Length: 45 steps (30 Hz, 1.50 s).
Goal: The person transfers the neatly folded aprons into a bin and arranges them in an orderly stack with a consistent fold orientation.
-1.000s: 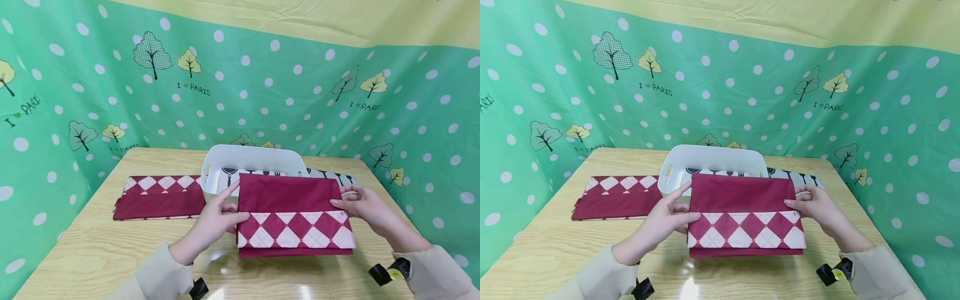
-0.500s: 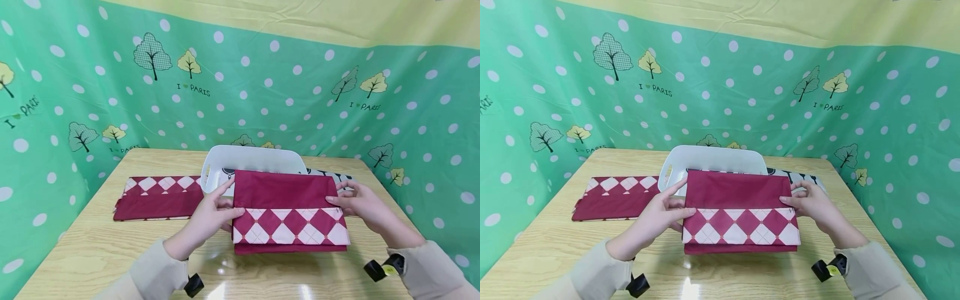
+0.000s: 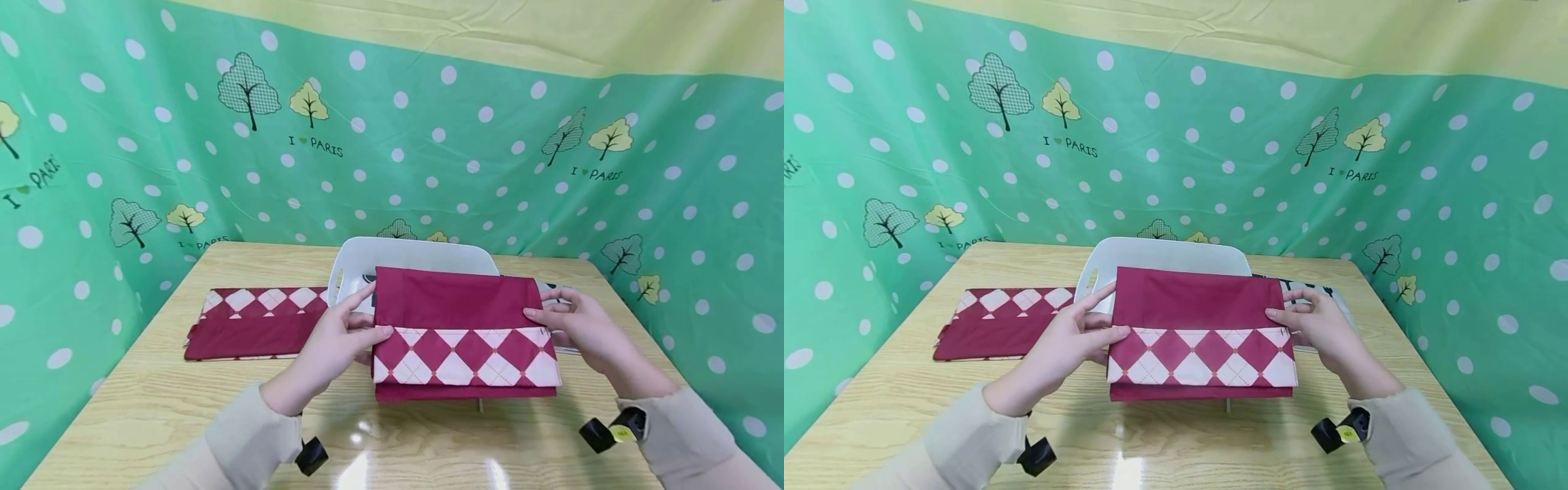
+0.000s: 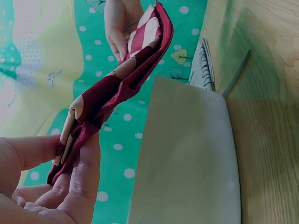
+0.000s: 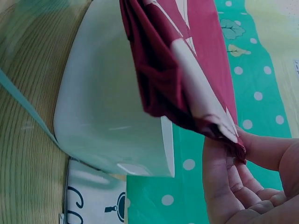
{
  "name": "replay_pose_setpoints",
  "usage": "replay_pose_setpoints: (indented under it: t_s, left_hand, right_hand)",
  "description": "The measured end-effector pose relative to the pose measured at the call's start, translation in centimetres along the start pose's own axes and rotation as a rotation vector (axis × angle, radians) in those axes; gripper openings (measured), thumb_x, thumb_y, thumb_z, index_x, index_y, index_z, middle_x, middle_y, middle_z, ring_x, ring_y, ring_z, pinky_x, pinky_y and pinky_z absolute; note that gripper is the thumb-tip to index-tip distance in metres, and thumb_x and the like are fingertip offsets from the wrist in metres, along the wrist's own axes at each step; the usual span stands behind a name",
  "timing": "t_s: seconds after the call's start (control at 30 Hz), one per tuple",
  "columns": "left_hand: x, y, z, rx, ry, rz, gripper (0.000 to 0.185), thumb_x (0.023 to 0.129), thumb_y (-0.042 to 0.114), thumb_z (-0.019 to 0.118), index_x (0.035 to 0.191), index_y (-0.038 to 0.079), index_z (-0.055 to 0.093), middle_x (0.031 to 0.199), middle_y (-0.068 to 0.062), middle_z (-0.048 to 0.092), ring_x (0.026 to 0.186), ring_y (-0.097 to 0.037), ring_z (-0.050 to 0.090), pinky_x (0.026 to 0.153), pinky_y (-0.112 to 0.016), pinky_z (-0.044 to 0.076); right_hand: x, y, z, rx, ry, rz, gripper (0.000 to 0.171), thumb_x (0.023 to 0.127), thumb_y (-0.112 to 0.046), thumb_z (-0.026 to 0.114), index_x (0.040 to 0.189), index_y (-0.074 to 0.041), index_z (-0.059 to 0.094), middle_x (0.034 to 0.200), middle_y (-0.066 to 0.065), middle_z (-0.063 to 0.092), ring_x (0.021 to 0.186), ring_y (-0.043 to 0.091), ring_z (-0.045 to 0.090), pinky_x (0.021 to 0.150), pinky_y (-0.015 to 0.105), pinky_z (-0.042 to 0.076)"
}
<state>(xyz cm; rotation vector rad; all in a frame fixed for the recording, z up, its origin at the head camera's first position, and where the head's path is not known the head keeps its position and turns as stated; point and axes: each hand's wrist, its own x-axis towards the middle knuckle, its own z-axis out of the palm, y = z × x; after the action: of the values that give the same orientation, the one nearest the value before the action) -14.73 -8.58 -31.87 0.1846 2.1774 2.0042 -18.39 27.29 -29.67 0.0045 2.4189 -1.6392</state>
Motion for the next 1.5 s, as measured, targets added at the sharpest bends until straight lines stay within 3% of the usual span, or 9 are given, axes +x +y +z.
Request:
replay_pose_setpoints:
  t_s: [0.5,0.67,0.77,0.93,1.0,1.07,1.2,1.4,1.5]
  left_hand:
    - [1.0,0.8,-1.7,0.032,0.055,0.004,0.064,0.092,0.012,0.068,0.149,0.001,0.04,0.118,-0.02,0.069,0.069,-0.008,0.068,0.065,-0.023,0.057]
    - [1.3,1.1,-2.1,0.089,0.079,-0.031,0.064,0.092,0.02,0.069,0.149,0.008,0.042,0.125,-0.016,0.068,0.063,-0.008,0.064,0.045,-0.021,0.039]
    - [1.4,1.3,-2.3,0.095,0.08,-0.046,0.064,0.093,0.022,0.067,0.15,0.01,0.042,0.132,-0.016,0.064,0.068,-0.01,0.068,0.042,-0.023,0.031]
    - [1.7,1.5,-2.6,0.058,0.057,-0.027,0.06,0.097,0.018,0.061,0.151,0.004,0.038,0.137,-0.022,0.059,0.083,-0.015,0.073,0.061,-0.02,0.053]
    - [1.9,1.6,-2.6,0.048,0.052,-0.014,0.059,0.098,0.015,0.06,0.151,0.002,0.037,0.137,-0.023,0.058,0.089,-0.015,0.072,0.076,-0.021,0.057]
    - [2.0,1.6,-2.6,0.054,0.055,-0.007,0.058,0.099,0.015,0.059,0.15,0.001,0.038,0.138,-0.023,0.058,0.094,-0.015,0.072,0.08,-0.023,0.058]
    - [2.4,1.5,-2.7,0.088,0.076,-0.004,0.057,0.098,0.016,0.06,0.149,0.001,0.04,0.138,-0.021,0.059,0.104,-0.017,0.069,0.078,-0.023,0.057]
    - [2.9,1.2,-2.8,0.087,0.099,-0.015,0.055,0.099,0.016,0.059,0.149,0.002,0.041,0.138,-0.02,0.058,0.113,-0.023,0.065,0.081,-0.023,0.055]
    - [3.2,1.1,-3.0,0.065,0.107,-0.013,0.054,0.099,0.016,0.059,0.149,0.003,0.042,0.138,-0.02,0.058,0.113,-0.022,0.065,0.084,-0.024,0.056]
  right_hand:
    - [0.9,-0.9,1.1,0.072,0.013,-0.013,0.058,0.096,-0.025,0.066,0.136,0.004,0.036,0.094,-0.008,0.067,0.084,0.007,0.069,0.078,0.024,0.06]
    - [1.1,-1.0,1.2,0.131,0.011,-0.007,0.067,0.095,-0.025,0.067,0.144,0.007,0.032,0.094,-0.012,0.068,0.084,0.006,0.07,0.079,0.023,0.06]
    - [1.1,-1.2,1.2,0.183,0.009,-0.004,0.072,0.095,-0.027,0.067,0.148,0.007,0.031,0.096,-0.013,0.069,0.085,0.006,0.071,0.08,0.022,0.059]
    - [1.2,-1.3,1.1,0.29,0.006,-0.007,0.057,0.096,-0.024,0.065,0.143,0.0,0.043,0.097,-0.013,0.071,0.082,0.007,0.071,0.078,0.019,0.059]
    - [1.3,-1.3,1.1,0.313,0.007,-0.013,0.049,0.096,-0.022,0.065,0.139,-0.003,0.048,0.097,-0.013,0.072,0.083,0.007,0.071,0.078,0.019,0.059]
    - [1.4,-1.2,1.1,0.319,0.005,-0.028,0.048,0.097,-0.019,0.064,0.139,-0.003,0.049,0.099,-0.013,0.072,0.085,0.007,0.071,0.079,0.019,0.058]
    - [1.6,-1.0,1.3,0.33,0.009,-0.054,0.047,0.097,-0.017,0.064,0.139,-0.004,0.051,0.101,-0.014,0.071,0.088,0.007,0.071,0.08,0.02,0.058]
    - [1.9,-0.8,1.6,0.407,0.024,-0.074,0.018,0.095,-0.013,0.066,0.112,-0.02,0.069,0.101,-0.011,0.071,0.086,0.008,0.071,0.08,0.021,0.058]
    - [2.1,-0.8,1.8,0.419,0.037,-0.081,0.019,0.094,-0.014,0.067,0.112,-0.021,0.071,0.101,-0.011,0.071,0.086,0.007,0.071,0.081,0.02,0.058]
